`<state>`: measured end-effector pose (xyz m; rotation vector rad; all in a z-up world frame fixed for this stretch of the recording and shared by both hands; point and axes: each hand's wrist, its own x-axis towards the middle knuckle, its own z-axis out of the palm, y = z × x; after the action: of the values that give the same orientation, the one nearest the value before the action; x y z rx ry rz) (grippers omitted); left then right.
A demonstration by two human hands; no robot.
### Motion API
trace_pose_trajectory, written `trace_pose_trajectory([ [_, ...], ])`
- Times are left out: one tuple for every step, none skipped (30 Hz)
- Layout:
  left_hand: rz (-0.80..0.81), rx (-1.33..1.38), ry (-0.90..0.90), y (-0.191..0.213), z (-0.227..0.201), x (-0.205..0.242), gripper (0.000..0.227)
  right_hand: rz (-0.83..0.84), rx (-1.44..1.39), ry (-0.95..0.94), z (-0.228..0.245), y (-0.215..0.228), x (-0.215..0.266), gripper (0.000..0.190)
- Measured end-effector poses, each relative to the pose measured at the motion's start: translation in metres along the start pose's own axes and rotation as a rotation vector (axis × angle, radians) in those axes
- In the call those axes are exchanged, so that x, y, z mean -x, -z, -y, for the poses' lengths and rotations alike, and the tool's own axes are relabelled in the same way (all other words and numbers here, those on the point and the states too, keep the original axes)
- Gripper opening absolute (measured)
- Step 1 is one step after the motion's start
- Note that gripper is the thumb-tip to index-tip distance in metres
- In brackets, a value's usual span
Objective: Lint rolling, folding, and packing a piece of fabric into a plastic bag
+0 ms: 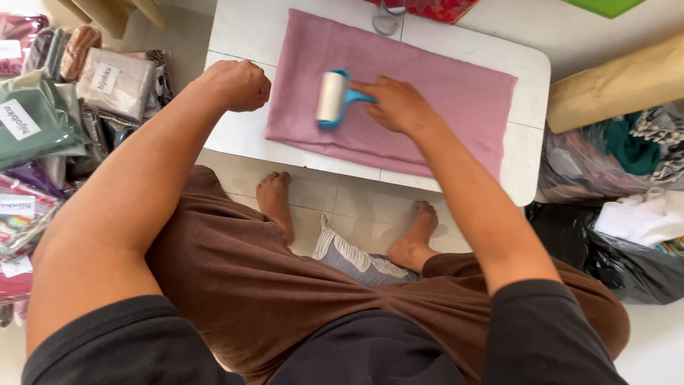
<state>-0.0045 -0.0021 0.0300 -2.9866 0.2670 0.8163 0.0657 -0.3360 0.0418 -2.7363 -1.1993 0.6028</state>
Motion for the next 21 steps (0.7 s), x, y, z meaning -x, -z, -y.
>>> trace_pose_trajectory([
  [0.005, -0.005, 0.0, 0.0, 0.003, -0.001, 0.035, -0.002, -0.007, -0.001, 0.013, -0.005, -0.02, 0.058],
  [-0.055, 0.055, -0.02, -0.001, 0.007, -0.002, 0.029, -0.021, -0.073, 0.025, 0.026, -0.01, -0.039, 0.058],
  [-0.114, 0.121, -0.037, -0.003, 0.008, -0.003, 0.028, -0.036, -0.138, 0.053, 0.039, -0.015, -0.058, 0.057],
  [-0.107, 0.121, -0.036, -0.005, 0.008, -0.001, 0.028, -0.033, -0.143, 0.055, 0.047, -0.018, -0.064, 0.057],
  [-0.132, 0.136, -0.039, -0.004, 0.009, -0.002, 0.03, -0.029, -0.167, 0.022, 0.052, -0.018, -0.071, 0.056],
  [-0.157, 0.15, -0.043, -0.004, 0.009, -0.002, 0.034, -0.025, -0.192, -0.01, 0.059, -0.019, -0.079, 0.055],
  [-0.153, 0.155, -0.046, -0.008, 0.011, -0.005, 0.034, -0.018, -0.192, -0.013, 0.054, -0.013, -0.072, 0.055],
  [-0.167, 0.266, -0.106, -0.013, 0.012, -0.009, 0.039, 0.017, -0.202, 0.02, 0.048, -0.008, -0.065, 0.055],
  [-0.18, 0.377, -0.171, -0.018, 0.012, -0.015, 0.045, 0.051, -0.213, 0.046, 0.041, -0.002, -0.057, 0.056],
  [-0.174, 0.382, -0.18, -0.01, 0.003, -0.006, 0.045, 0.058, -0.215, 0.036, 0.032, 0.007, -0.041, 0.056],
  [0.012, 0.429, -0.104, -0.002, -0.008, 0.0, 0.057, 0.122, -0.196, 0.022, 0.021, 0.015, -0.021, 0.057],
  [0.2, 0.47, -0.027, 0.007, -0.019, 0.005, 0.071, 0.187, -0.178, 0.008, 0.01, 0.024, -0.002, 0.058],
  [0.209, 0.469, -0.049, 0.004, -0.021, 0.003, 0.071, 0.193, -0.183, -0.014, -0.017, 0.022, 0.018, 0.058],
  [0.235, 0.399, -0.039, 0.001, -0.024, 0.002, 0.062, 0.162, -0.203, -0.001, -0.043, 0.02, 0.038, 0.053],
  [0.251, 0.33, -0.023, -0.001, -0.025, 0.001, 0.054, 0.128, -0.215, 0.018, -0.069, 0.021, 0.058, 0.051],
  [0.251, 0.331, -0.04, -0.003, -0.025, -0.004, 0.054, 0.13, -0.212, 0.002, -0.09, 0.026, 0.084, 0.051],
  [0.229, 0.289, -0.047, -0.004, -0.023, -0.008, 0.049, 0.182, -0.201, -0.14, -0.11, 0.032, 0.11, 0.052],
  [0.206, 0.248, -0.054, -0.005, -0.021, -0.012, 0.044, 0.233, -0.19, -0.282, -0.13, 0.039, 0.136, 0.053],
  [0.206, 0.247, -0.065, -0.005, -0.02, -0.014, 0.044, 0.233, -0.19, -0.292, -0.134, 0.05, 0.16, 0.053],
  [0.217, 0.239, -0.055, -0.004, -0.019, -0.016, 0.044, 0.285, -0.22, -0.49, -0.137, 0.061, 0.185, 0.049],
  [0.229, 0.231, -0.044, -0.004, -0.017, -0.017, 0.044, 0.336, -0.25, -0.687, -0.14, 0.072, 0.209, 0.047],
])
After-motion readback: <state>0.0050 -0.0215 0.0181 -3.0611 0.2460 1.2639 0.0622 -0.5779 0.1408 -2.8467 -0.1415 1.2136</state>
